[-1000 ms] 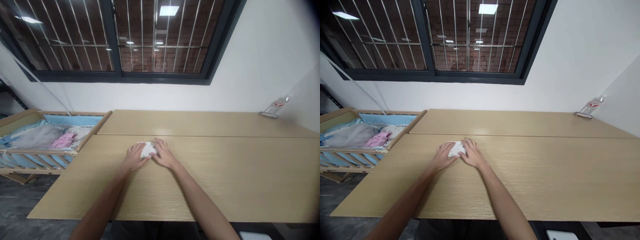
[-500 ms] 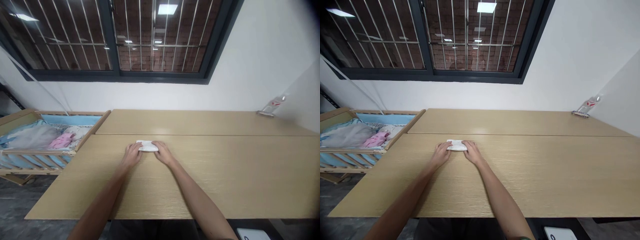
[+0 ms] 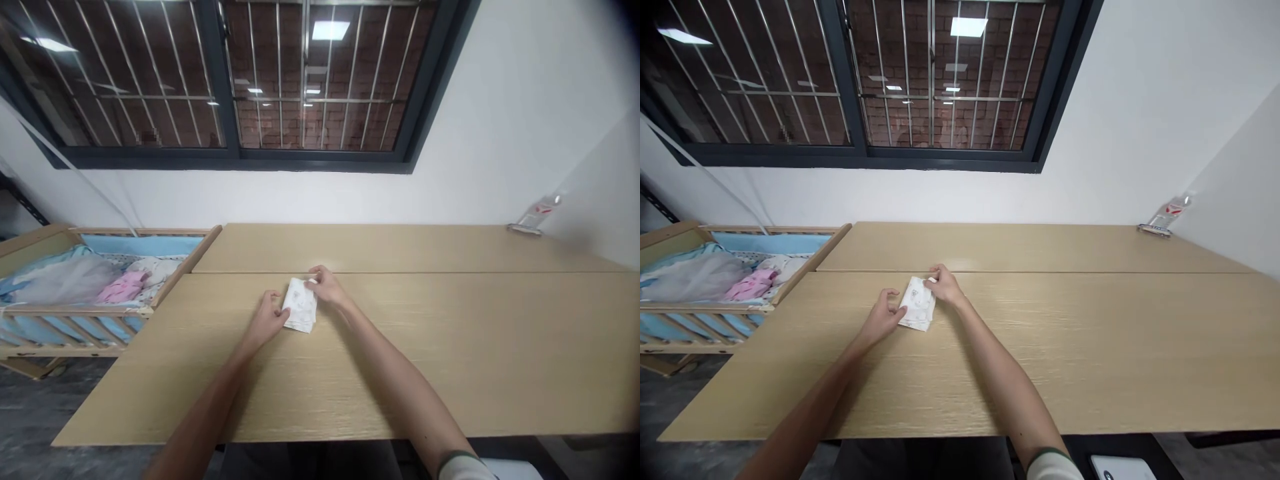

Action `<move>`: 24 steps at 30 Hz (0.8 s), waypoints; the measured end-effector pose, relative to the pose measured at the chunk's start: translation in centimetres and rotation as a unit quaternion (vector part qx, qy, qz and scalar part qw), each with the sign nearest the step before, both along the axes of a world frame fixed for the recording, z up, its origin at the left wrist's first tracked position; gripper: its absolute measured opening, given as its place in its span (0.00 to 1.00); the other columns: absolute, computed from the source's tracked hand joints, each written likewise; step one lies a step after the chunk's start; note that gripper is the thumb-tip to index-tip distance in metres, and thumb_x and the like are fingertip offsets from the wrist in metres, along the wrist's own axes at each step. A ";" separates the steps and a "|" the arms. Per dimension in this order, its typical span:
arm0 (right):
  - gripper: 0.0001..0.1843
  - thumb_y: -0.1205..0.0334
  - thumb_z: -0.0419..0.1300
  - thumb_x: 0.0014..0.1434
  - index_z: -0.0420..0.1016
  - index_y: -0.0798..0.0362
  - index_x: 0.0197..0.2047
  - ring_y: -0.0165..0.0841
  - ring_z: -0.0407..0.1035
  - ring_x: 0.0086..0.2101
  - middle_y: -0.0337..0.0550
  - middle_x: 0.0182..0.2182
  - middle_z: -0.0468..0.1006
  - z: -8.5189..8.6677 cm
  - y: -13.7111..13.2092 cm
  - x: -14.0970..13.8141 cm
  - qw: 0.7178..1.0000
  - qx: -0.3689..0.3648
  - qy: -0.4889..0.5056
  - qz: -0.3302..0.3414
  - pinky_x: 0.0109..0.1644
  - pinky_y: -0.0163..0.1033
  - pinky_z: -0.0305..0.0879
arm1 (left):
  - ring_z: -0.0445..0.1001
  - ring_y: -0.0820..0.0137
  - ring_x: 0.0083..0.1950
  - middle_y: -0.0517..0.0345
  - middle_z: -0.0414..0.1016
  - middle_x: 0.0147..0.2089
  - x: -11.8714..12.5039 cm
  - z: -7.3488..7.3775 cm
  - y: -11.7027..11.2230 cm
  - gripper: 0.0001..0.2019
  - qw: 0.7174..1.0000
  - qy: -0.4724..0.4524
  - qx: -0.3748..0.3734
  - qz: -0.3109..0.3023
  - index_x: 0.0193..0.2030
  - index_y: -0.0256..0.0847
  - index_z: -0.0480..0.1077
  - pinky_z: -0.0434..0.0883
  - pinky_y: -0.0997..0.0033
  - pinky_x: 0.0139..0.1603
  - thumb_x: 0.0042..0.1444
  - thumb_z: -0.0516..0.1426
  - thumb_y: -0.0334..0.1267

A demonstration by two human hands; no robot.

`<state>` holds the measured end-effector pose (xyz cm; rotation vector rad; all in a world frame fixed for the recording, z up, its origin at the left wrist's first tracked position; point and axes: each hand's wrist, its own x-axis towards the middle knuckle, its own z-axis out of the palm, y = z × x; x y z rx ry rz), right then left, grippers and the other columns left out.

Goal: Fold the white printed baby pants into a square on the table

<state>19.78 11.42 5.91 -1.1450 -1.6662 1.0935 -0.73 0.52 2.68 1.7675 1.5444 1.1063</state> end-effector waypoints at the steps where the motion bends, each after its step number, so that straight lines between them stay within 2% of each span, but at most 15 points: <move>1: 0.23 0.59 0.69 0.49 0.68 0.50 0.48 0.30 0.69 0.27 0.33 0.29 0.73 -0.3 0.4 -0.1 1.000 -0.003 -0.016 0.008 0.28 0.33 0.63 | 0.73 0.70 0.25 0.69 0.71 0.24 0.0 0.1 -0.1 0.20 1.000 0.015 -0.012 -0.008 0.59 0.40 0.57 0.65 0.74 0.28 0.63 0.55 0.43; 4: 0.22 0.57 0.71 0.49 0.70 0.51 0.45 0.32 0.71 0.29 0.37 0.31 0.76 -1.7 1.2 -0.2 0.999 -0.006 -0.041 0.030 0.30 0.34 0.65 | 0.73 0.69 0.26 0.67 0.71 0.26 0.1 0.3 -0.5 0.17 0.996 0.073 -0.036 -0.022 0.55 0.42 0.62 0.63 0.73 0.30 0.60 0.57 0.40; 8: 0.22 0.53 0.72 0.50 0.73 0.53 0.45 0.35 0.73 0.35 0.42 0.35 0.79 -3.5 1.5 0.0 0.998 0.023 -0.042 0.044 0.38 0.38 0.70 | 0.76 0.65 0.34 0.60 0.75 0.33 0.4 0.8 -0.8 0.15 0.988 0.148 -0.047 -0.020 0.52 0.44 0.66 0.62 0.70 0.34 0.59 0.59 0.40; 11: 0.23 0.49 0.70 0.52 0.74 0.54 0.45 0.36 0.75 0.38 0.46 0.37 0.80 -3.7 1.3 0.3 0.998 0.033 -0.025 0.049 0.44 0.42 0.73 | 0.77 0.63 0.38 0.59 0.77 0.35 0.4 1.7 -0.8 0.13 0.982 0.182 -0.049 -0.006 0.51 0.45 0.68 0.63 0.70 0.37 0.61 0.58 0.44; 14: 0.21 0.47 0.67 0.58 0.74 0.54 0.47 0.38 0.76 0.44 0.51 0.43 0.80 -2.3 0.8 0.7 0.997 0.061 -0.019 0.034 0.52 0.46 0.72 | 0.78 0.63 0.39 0.58 0.77 0.35 0.0 3.4 -1.3 0.13 0.979 0.197 -0.040 0.031 0.51 0.45 0.68 0.65 0.69 0.40 0.67 0.51 0.48; 16: 0.20 0.47 0.62 0.63 0.75 0.53 0.50 0.40 0.75 0.49 0.52 0.48 0.80 -0.6 0.1 1.0 0.994 0.097 -0.037 0.034 0.56 0.49 0.70 | 0.78 0.62 0.41 0.56 0.78 0.37 0.4 4.6 -2.2 0.16 0.978 0.202 -0.031 0.050 0.53 0.44 0.68 0.67 0.67 0.43 0.70 0.46 0.48; 18: 0.21 0.46 0.58 0.67 0.74 0.51 0.56 0.41 0.72 0.54 0.52 0.55 0.78 1.3 -1.0 1.2 0.984 0.144 -0.080 0.067 0.61 0.51 0.67 | 0.78 0.59 0.47 0.49 0.79 0.42 1.8 5.3 -3.6 0.19 0.971 0.233 -0.012 0.052 0.55 0.40 0.68 0.68 0.64 0.49 0.70 0.45 0.48; 20: 0.23 0.46 0.54 0.70 0.73 0.49 0.61 0.43 0.69 0.59 0.51 0.60 0.75 3.0 -2.6 1.0 0.964 0.190 -0.136 0.125 0.66 0.52 0.62 | 0.74 0.53 0.57 0.37 0.76 0.55 4.2 5.2 -5.4 0.23 0.954 0.292 0.014 0.060 0.59 0.33 0.68 0.67 0.58 0.57 0.68 0.47 0.48; 22: 0.26 0.47 0.51 0.72 0.70 0.50 0.65 0.43 0.65 0.63 0.50 0.64 0.72 4.1 -4.5 0.4 0.936 0.227 -0.186 0.194 0.70 0.53 0.57 | 0.65 0.44 0.67 0.27 0.65 0.67 7.2 4.3 -7.0 0.30 0.936 0.340 0.026 0.089 0.65 0.25 0.64 0.63 0.50 0.64 0.66 0.50 0.49; 24: 0.28 0.47 0.48 0.73 0.67 0.51 0.69 0.43 0.59 0.67 0.49 0.67 0.68 4.4 -6.5 -0.2 0.906 0.253 -0.216 0.262 0.72 0.53 0.51 | 0.59 0.40 0.71 0.24 0.60 0.71 9.8 2.7 -8.1 0.35 0.928 0.355 0.014 0.111 0.69 0.22 0.60 0.58 0.43 0.68 0.65 0.50 0.51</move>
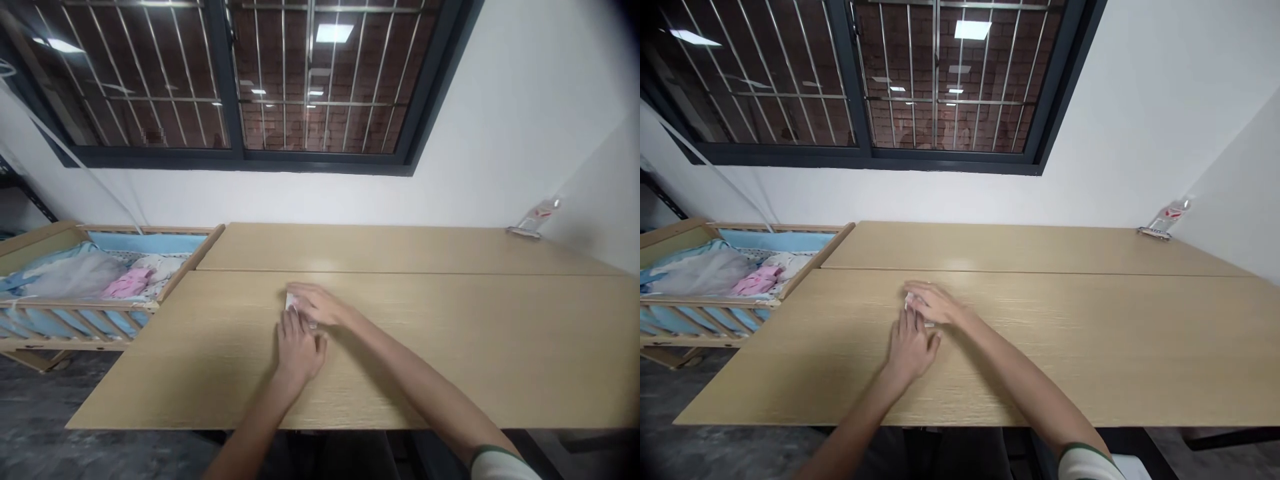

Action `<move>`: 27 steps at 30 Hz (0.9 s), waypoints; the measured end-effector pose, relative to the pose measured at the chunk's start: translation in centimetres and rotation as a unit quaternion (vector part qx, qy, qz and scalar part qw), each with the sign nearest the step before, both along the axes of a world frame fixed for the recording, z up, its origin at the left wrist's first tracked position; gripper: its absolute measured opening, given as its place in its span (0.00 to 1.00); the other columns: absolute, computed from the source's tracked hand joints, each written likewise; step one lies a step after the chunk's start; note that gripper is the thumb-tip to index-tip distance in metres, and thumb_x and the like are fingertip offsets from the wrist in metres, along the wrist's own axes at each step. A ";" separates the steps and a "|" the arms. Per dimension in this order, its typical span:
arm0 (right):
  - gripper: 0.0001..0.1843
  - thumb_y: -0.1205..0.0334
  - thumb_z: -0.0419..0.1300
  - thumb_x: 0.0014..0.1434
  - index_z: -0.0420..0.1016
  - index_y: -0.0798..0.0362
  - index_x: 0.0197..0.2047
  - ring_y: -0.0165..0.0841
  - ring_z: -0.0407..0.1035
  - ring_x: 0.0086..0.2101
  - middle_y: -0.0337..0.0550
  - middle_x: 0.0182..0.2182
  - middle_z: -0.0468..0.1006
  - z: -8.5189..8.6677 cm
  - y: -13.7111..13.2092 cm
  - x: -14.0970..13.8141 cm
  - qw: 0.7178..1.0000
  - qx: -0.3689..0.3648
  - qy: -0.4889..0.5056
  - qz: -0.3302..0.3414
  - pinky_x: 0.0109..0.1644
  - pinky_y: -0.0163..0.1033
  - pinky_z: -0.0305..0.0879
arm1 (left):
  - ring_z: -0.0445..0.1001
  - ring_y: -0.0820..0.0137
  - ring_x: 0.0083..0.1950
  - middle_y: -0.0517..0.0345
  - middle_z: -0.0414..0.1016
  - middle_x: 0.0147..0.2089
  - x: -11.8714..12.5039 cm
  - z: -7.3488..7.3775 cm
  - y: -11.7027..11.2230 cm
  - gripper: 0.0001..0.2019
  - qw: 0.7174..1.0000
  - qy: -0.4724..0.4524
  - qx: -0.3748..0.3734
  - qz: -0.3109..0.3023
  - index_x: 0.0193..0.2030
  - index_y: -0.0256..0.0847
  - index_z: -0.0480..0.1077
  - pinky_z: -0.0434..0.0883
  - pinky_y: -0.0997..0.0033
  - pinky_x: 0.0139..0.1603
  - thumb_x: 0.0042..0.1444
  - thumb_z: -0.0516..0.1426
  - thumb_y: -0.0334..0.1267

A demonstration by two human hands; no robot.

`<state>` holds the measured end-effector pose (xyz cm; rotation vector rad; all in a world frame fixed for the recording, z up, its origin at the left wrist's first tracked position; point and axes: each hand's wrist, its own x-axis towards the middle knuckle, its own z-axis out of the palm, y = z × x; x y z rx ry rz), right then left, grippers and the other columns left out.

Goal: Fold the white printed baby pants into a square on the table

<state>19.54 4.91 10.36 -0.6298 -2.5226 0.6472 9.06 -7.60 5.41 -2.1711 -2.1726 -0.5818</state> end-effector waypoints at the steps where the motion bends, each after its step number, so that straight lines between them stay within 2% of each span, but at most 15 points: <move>1: 0.28 0.47 0.47 0.73 0.65 0.50 0.70 0.42 0.56 0.69 0.47 0.68 0.65 -0.1 -0.9 -0.3 0.999 0.005 -0.017 0.031 0.74 0.53 0.48 | 0.58 0.39 0.72 0.24 0.61 0.70 1.0 -0.8 -0.3 0.36 1.000 0.000 -0.006 0.009 0.69 0.22 0.60 0.56 0.41 0.70 0.65 0.51 0.52; 4: 0.29 0.47 0.45 0.74 0.59 0.47 0.73 0.38 0.49 0.71 0.41 0.72 0.58 -1.3 -2.7 -0.6 0.993 -0.018 -0.065 0.094 0.76 0.49 0.42 | 0.56 0.37 0.73 0.25 0.63 0.69 2.4 -2.5 -0.5 0.34 1.000 -0.010 -0.007 0.013 0.70 0.24 0.61 0.52 0.37 0.71 0.64 0.54 0.48; 8: 0.29 0.46 0.44 0.74 0.61 0.45 0.72 0.37 0.51 0.71 0.39 0.71 0.59 -3.3 -2.8 -0.1 0.988 -0.079 -0.083 0.101 0.76 0.47 0.43 | 0.52 0.35 0.74 0.26 0.59 0.72 2.2 -3.0 -0.2 0.33 1.000 -0.017 0.022 0.002 0.71 0.26 0.61 0.52 0.34 0.70 0.62 0.57 0.42; 11: 0.29 0.44 0.45 0.74 0.61 0.44 0.72 0.37 0.51 0.71 0.39 0.71 0.58 -4.2 -1.9 0.4 0.988 -0.100 -0.077 0.092 0.76 0.46 0.42 | 0.58 0.35 0.71 0.23 0.64 0.68 1.8 -2.8 -0.1 0.31 1.000 0.005 0.021 -0.003 0.69 0.25 0.64 0.55 0.35 0.69 0.63 0.56 0.44; 14: 0.30 0.44 0.48 0.73 0.59 0.44 0.73 0.38 0.48 0.72 0.38 0.72 0.56 -4.3 -0.7 0.7 0.989 -0.097 -0.079 0.083 0.77 0.48 0.39 | 0.62 0.36 0.68 0.20 0.66 0.65 1.7 -2.5 -0.1 0.32 0.999 0.032 0.011 0.007 0.67 0.22 0.66 0.57 0.37 0.68 0.66 0.54 0.49; 18: 0.31 0.45 0.47 0.73 0.57 0.45 0.74 0.40 0.45 0.72 0.39 0.73 0.54 -4.1 0.8 1.0 0.990 -0.085 -0.096 0.065 0.77 0.50 0.34 | 0.61 0.37 0.69 0.17 0.63 0.67 1.7 -2.6 0.1 0.33 0.999 0.038 0.000 0.015 0.65 0.18 0.66 0.58 0.40 0.68 0.67 0.52 0.50; 27: 0.31 0.41 0.51 0.71 0.61 0.43 0.72 0.38 0.46 0.72 0.35 0.72 0.55 -4.9 5.1 1.0 0.993 -0.088 -0.073 0.010 0.77 0.47 0.33 | 0.59 0.37 0.71 0.21 0.60 0.70 1.6 -3.3 0.4 0.32 1.000 0.003 0.003 0.021 0.69 0.25 0.62 0.58 0.38 0.67 0.67 0.52 0.48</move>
